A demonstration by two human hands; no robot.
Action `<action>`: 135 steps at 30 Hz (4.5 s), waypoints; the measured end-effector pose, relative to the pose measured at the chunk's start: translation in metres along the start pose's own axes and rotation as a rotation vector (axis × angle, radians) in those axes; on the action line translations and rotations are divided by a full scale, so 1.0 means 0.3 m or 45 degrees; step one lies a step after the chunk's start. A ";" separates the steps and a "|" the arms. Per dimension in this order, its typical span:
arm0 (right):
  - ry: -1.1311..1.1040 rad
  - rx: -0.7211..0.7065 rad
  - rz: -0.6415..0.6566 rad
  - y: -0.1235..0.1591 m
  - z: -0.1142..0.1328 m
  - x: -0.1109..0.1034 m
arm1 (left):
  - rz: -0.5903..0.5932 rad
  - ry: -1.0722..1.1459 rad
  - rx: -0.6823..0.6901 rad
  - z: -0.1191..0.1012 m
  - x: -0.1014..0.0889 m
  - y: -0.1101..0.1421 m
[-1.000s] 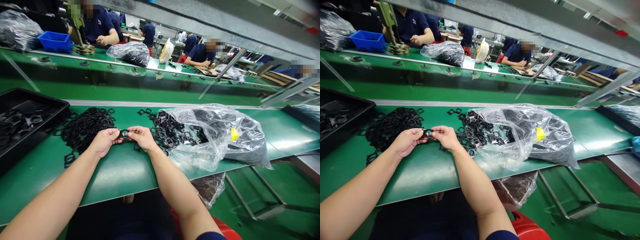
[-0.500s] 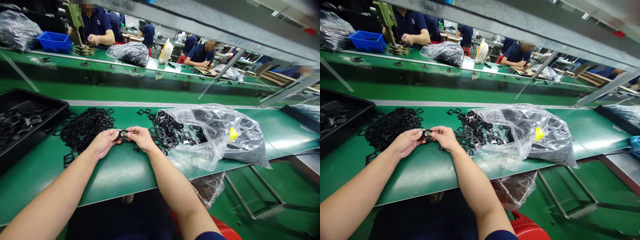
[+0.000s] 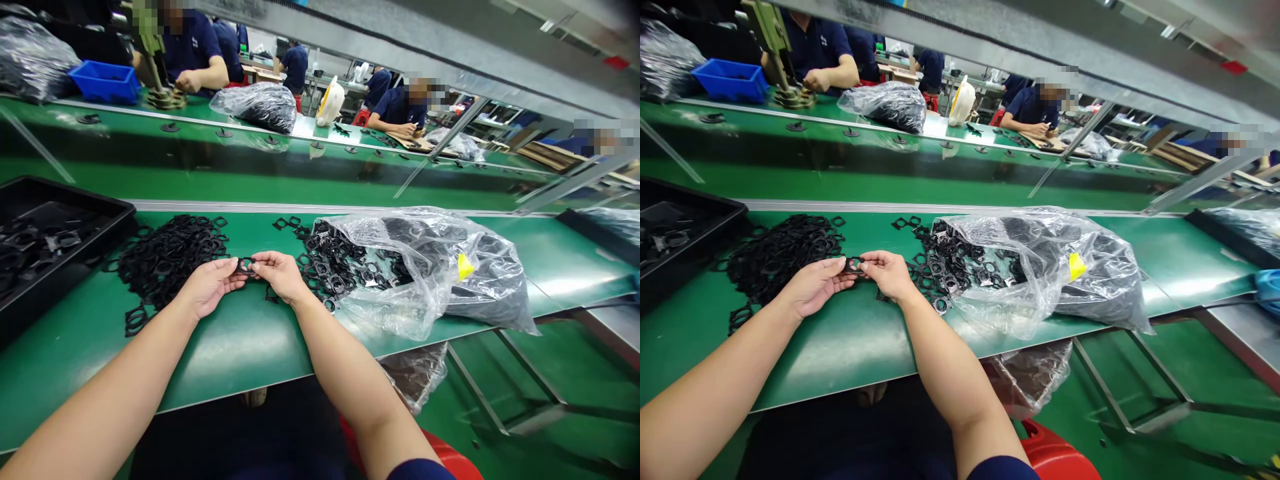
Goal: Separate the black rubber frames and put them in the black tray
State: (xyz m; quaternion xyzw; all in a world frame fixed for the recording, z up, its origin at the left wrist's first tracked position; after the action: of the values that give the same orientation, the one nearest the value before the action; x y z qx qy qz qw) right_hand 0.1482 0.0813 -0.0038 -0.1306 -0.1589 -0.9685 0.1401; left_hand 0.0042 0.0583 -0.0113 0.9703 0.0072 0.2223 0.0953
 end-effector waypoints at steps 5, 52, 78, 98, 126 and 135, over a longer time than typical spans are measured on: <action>-0.012 0.021 0.023 0.004 0.003 0.006 | -0.038 0.046 -0.003 -0.007 -0.011 -0.007; -0.177 0.129 -0.009 0.009 0.002 -0.010 | 0.041 -0.720 0.778 -0.074 0.013 0.012; 0.916 -0.993 -0.362 0.104 0.108 0.031 | 0.268 -0.331 0.177 -0.005 0.047 0.027; 0.411 -0.528 -0.236 0.059 0.063 0.009 | 0.363 -0.708 0.459 -0.022 0.037 0.019; -0.026 -0.071 -0.169 0.028 0.024 0.007 | -0.140 -0.792 0.832 -0.076 -0.011 0.014; -0.099 0.155 0.030 0.026 -0.010 0.031 | 0.106 -1.182 1.066 -0.099 0.048 0.056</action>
State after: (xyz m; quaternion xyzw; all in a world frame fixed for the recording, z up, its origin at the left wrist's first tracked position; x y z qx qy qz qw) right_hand 0.1415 0.0709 -0.0016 -0.1612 -0.2213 -0.9495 0.1531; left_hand 0.0038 0.0479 0.0242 0.9202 0.0137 -0.2403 -0.3085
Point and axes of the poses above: each hand's wrist, its own y-axis away from the middle knuckle, its own x-axis out of the palm, z = x × y, the point moved 5 cm from there along -y, towards the middle knuckle, and after that the axes turned 13 degrees about x, right-handed, at the moved point
